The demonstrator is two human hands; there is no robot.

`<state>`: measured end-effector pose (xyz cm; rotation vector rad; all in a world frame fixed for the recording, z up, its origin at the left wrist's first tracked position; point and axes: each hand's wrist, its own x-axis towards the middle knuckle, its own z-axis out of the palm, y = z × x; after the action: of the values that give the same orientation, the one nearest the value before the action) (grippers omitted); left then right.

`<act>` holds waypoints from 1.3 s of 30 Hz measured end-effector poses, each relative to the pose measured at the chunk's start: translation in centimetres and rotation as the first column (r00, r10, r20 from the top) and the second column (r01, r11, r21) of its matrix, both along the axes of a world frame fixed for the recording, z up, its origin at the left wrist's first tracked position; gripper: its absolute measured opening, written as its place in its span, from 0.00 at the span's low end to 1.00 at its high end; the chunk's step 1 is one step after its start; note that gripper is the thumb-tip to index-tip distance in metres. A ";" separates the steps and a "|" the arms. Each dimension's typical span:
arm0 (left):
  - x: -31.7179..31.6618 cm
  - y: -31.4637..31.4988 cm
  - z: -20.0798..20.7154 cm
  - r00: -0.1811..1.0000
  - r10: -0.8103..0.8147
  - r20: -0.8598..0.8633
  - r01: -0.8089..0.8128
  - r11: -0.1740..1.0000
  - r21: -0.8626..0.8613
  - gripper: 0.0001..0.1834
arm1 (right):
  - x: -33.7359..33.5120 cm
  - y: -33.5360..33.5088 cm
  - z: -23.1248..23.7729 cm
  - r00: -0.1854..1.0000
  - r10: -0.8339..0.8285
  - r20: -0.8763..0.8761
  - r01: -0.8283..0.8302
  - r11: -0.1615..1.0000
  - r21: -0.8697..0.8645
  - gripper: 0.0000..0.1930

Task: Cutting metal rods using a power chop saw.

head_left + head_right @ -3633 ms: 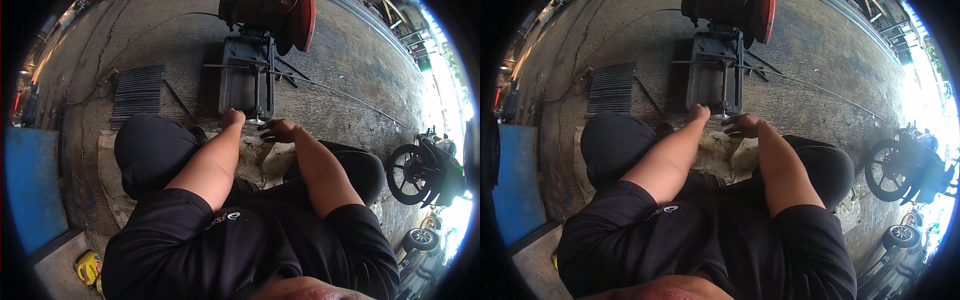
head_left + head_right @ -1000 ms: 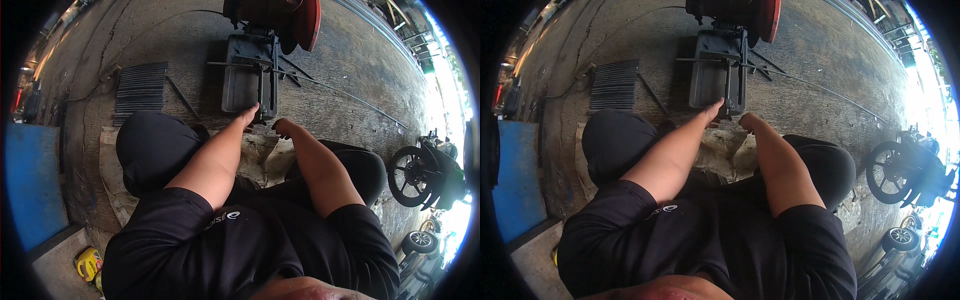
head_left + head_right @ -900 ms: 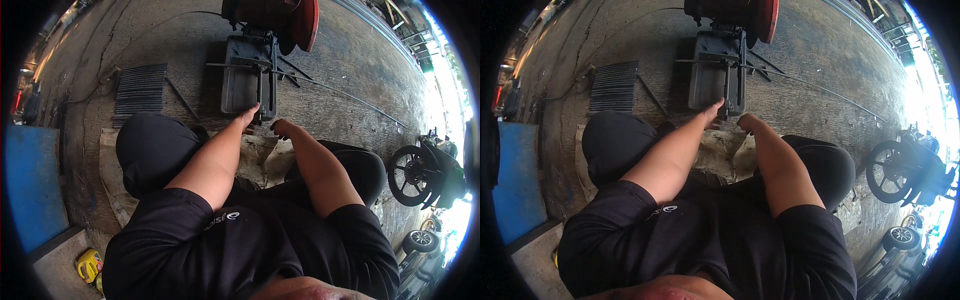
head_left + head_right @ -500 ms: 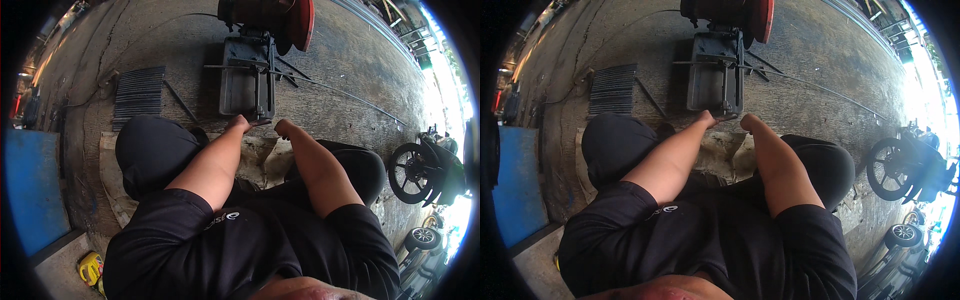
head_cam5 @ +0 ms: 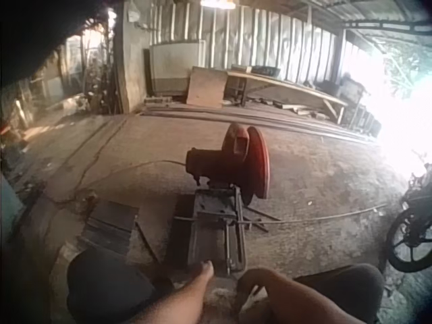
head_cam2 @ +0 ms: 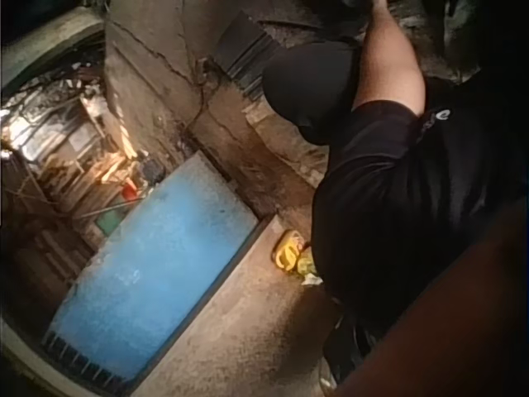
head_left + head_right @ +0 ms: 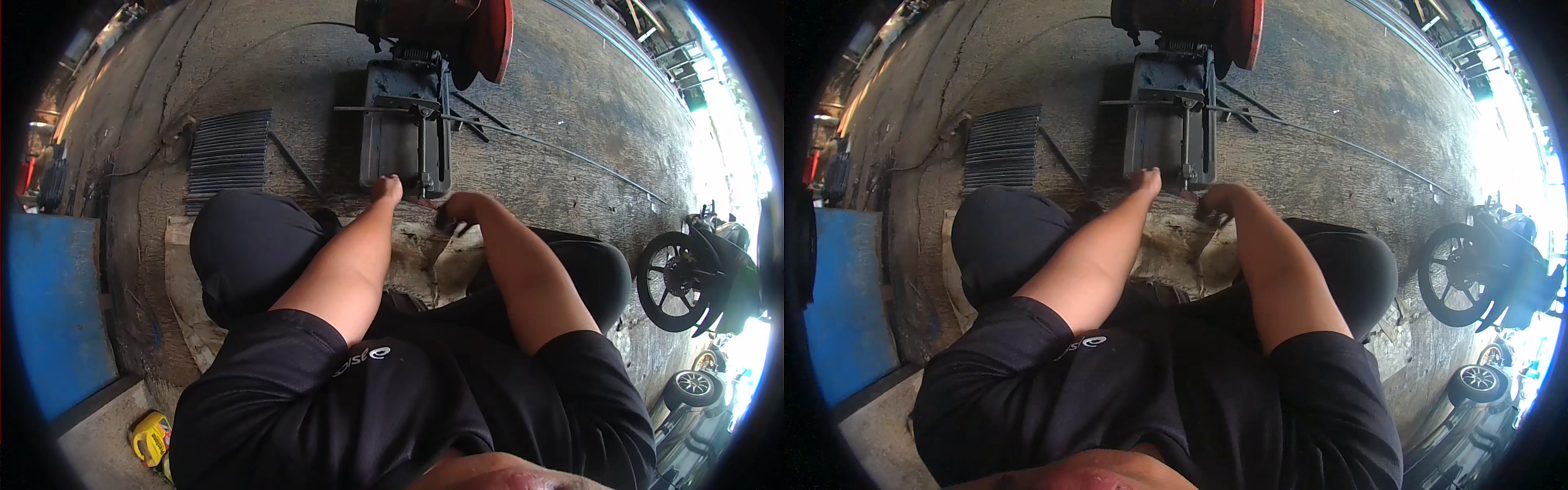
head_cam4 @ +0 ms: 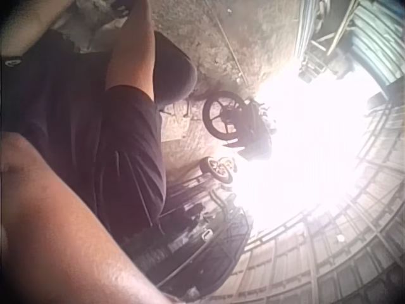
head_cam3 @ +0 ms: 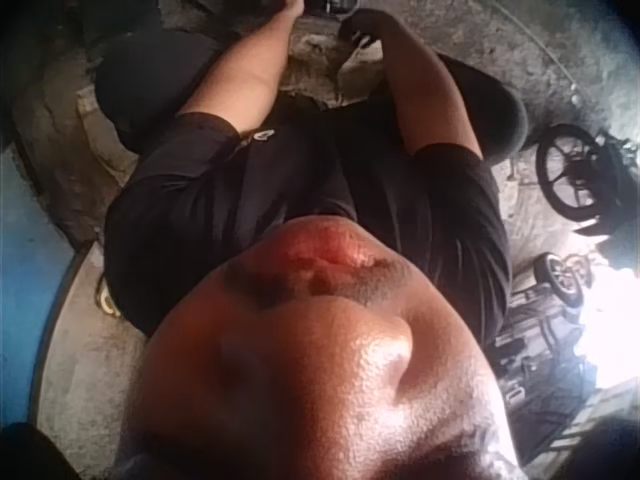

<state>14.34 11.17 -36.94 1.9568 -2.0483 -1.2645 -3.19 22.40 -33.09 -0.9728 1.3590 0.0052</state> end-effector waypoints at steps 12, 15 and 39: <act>-0.9 -0.2 -0.9 0.982 0.157 -0.104 -0.152 0.987 0.055 0.32 | -0.2 0.4 3.7 0.181 -0.742 0.646 0.775 0.512 0.370 0.14; -0.5 0.7 0.4 0.951 -0.186 -0.246 0.235 0.954 0.186 0.35 | 0.0 0.8 2.5 0.544 -0.839 0.004 0.832 0.540 0.125 0.14; -0.2 -0.1 0.6 0.994 0.086 -0.067 -0.082 0.995 0.058 0.25 | 0.4 0.8 4.2 0.296 -0.582 0.758 0.480 0.776 0.409 0.16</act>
<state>14.17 11.09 -36.33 1.9701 -1.8980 -1.3649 -2.78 23.25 -28.86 -0.2392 0.6221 -0.8428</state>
